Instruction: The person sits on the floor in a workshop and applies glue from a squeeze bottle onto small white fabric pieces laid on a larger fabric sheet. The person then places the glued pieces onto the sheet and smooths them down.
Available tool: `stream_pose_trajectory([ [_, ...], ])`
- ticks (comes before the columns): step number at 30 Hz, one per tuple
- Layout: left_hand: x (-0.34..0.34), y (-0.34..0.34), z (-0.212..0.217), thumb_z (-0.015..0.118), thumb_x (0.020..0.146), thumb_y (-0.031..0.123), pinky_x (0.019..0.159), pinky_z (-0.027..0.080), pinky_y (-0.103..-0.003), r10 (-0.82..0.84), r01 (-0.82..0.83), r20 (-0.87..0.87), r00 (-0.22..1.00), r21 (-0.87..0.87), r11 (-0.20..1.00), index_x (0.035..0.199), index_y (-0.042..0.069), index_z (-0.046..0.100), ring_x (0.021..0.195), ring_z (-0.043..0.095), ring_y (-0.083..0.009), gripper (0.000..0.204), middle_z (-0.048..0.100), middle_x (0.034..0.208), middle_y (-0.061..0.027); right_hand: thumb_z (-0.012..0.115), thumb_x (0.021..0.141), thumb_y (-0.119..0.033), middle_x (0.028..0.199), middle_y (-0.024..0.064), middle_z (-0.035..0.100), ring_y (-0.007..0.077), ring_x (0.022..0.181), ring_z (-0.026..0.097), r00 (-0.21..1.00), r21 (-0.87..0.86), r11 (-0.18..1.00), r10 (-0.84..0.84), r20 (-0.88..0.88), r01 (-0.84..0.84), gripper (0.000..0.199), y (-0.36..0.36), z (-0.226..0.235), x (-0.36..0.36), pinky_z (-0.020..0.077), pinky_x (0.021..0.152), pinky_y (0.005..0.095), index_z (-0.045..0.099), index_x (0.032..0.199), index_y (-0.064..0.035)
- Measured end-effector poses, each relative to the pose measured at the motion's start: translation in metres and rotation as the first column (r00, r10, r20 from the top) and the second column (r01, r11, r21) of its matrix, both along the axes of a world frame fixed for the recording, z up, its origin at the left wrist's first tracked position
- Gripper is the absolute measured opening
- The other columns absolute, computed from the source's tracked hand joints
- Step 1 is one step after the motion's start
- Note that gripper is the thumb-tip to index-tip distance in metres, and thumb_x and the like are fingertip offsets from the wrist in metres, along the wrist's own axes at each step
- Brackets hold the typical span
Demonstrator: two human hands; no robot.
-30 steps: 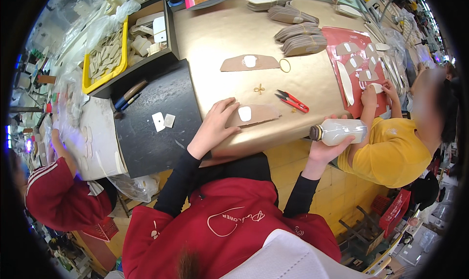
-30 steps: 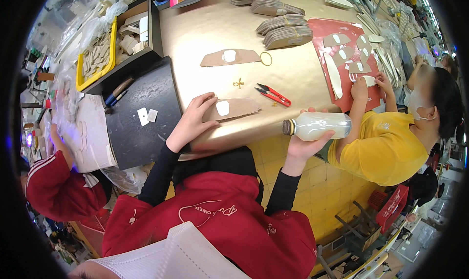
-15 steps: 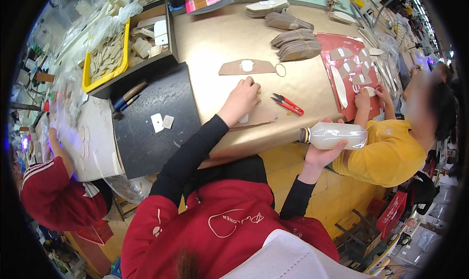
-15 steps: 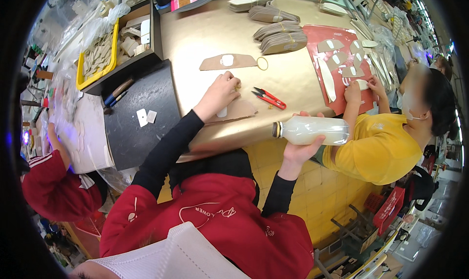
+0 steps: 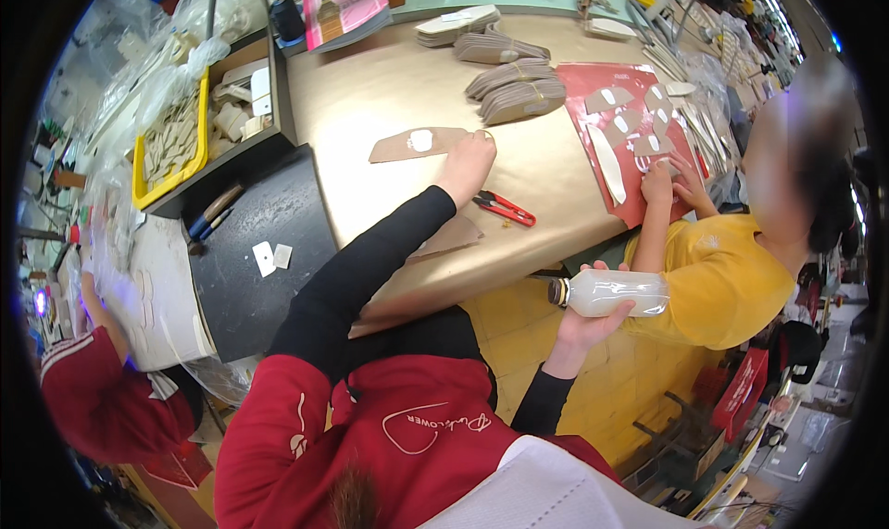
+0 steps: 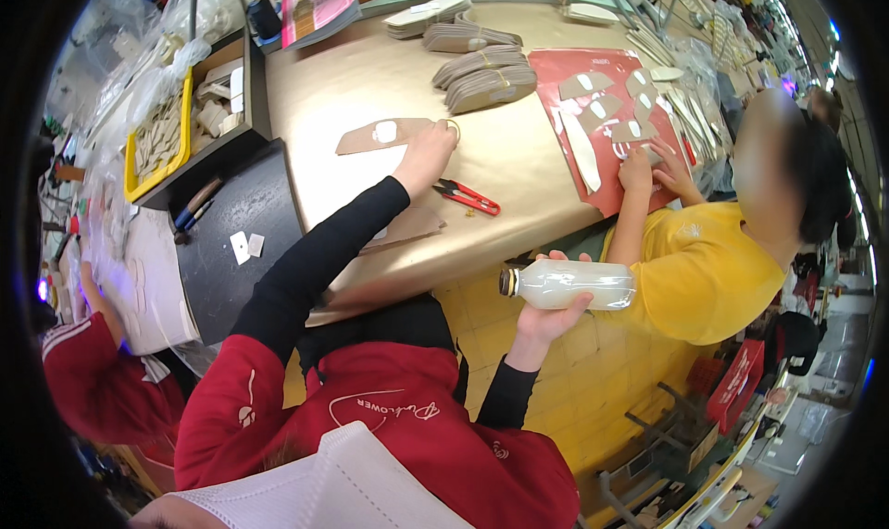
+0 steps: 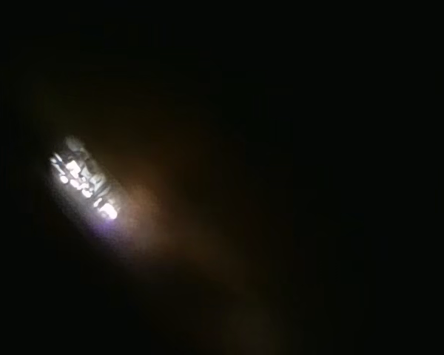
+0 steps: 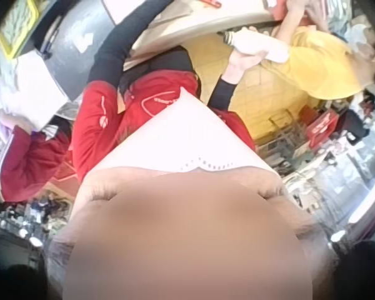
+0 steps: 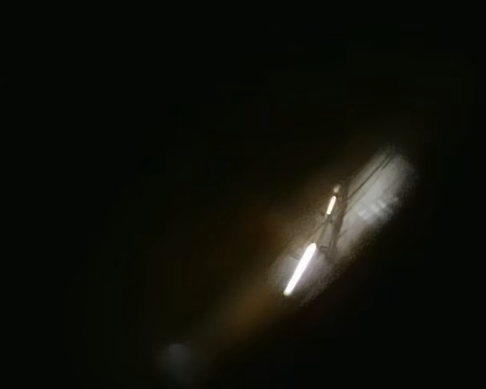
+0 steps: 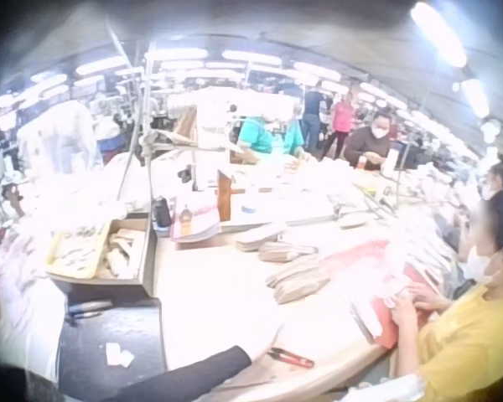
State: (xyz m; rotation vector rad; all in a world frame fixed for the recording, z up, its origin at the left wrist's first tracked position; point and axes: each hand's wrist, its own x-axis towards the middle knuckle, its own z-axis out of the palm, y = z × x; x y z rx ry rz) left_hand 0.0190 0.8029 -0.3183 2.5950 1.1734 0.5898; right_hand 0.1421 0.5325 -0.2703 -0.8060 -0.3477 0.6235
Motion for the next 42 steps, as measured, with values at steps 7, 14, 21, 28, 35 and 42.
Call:
stream_pose_trajectory([
  [7,-0.021,-0.066,0.029,0.054,0.082,-0.006,0.078,0.052,-0.042,-0.228,0.271,0.257,0.939,-0.148,0.951,0.099,-0.005,0.052,0.089,0.060,-0.0371,0.017,0.054,0.101,-0.0224,0.064,0.092,-0.052,0.118,0.0210,0.059,0.0331,0.110,0.058,1.000,0.008,1.000,0.008,-0.007,-0.008,0.070,-0.010,-0.004,0.001,0.0455,0.102,0.0495,0.040,0.137,-0.0052],
  [14,-0.014,-0.113,0.009,0.057,0.075,-0.010,0.077,0.055,-0.038,-0.145,0.149,0.039,0.989,-0.167,0.975,0.099,-0.007,0.054,0.087,0.062,-0.0333,0.024,0.055,0.098,-0.0225,0.061,0.094,-0.053,0.119,0.0215,0.058,0.0331,0.111,0.057,0.998,-0.024,0.999,0.044,-0.046,-0.045,0.069,0.002,-0.005,-0.004,0.0458,0.101,0.0488,0.039,0.139,-0.0053],
  [21,0.006,-0.124,-0.004,0.059,0.083,-0.001,0.074,0.055,-0.041,-0.084,0.098,0.094,0.992,-0.154,0.983,0.096,-0.008,0.054,0.085,0.062,-0.0352,0.016,0.055,0.095,-0.0245,0.058,0.095,-0.054,0.119,0.0232,0.058,0.0353,0.109,0.059,0.997,-0.043,0.997,0.066,-0.040,-0.068,0.069,0.004,-0.003,-0.012,0.0473,0.099,0.0477,0.038,0.140,-0.0056],
  [28,0.004,-0.118,-0.003,0.063,0.087,0.005,0.071,0.054,-0.043,-0.112,0.131,0.094,0.989,-0.243,0.961,0.092,-0.008,0.054,0.082,0.063,-0.0357,0.017,0.055,0.089,-0.0225,0.062,0.093,-0.055,0.116,0.0237,0.059,0.0362,0.105,0.060,0.999,-0.072,0.997,0.028,-0.016,-0.029,0.072,-0.002,-0.003,-0.016,0.0491,0.096,0.0476,0.038,0.139,-0.0051],
  [35,-0.127,-0.069,0.028,0.068,0.088,0.008,0.069,0.055,-0.035,0.342,-0.201,0.465,0.816,-0.327,0.924,0.094,-0.003,0.063,0.076,0.068,-0.0294,0.013,0.065,0.085,-0.0178,0.063,0.091,-0.054,0.120,0.0239,0.058,0.0363,0.111,0.059,1.000,-0.089,0.996,-0.015,-0.012,0.014,0.075,-0.006,-0.011,0.000,0.0490,0.098,0.0495,0.036,0.140,-0.0047],
  [42,-0.302,-0.038,0.029,0.071,0.084,0.010,0.070,0.054,-0.034,0.711,-0.687,0.233,0.663,-0.187,0.702,0.098,-0.002,0.069,0.075,0.068,-0.0259,0.019,0.068,0.090,-0.0163,0.060,0.095,-0.051,0.124,0.0230,0.057,0.0330,0.116,0.056,0.997,-0.104,0.994,0.025,-0.069,-0.032,0.071,0.010,-0.014,-0.006,0.0440,0.106,0.0475,0.036,0.142,-0.0045],
])
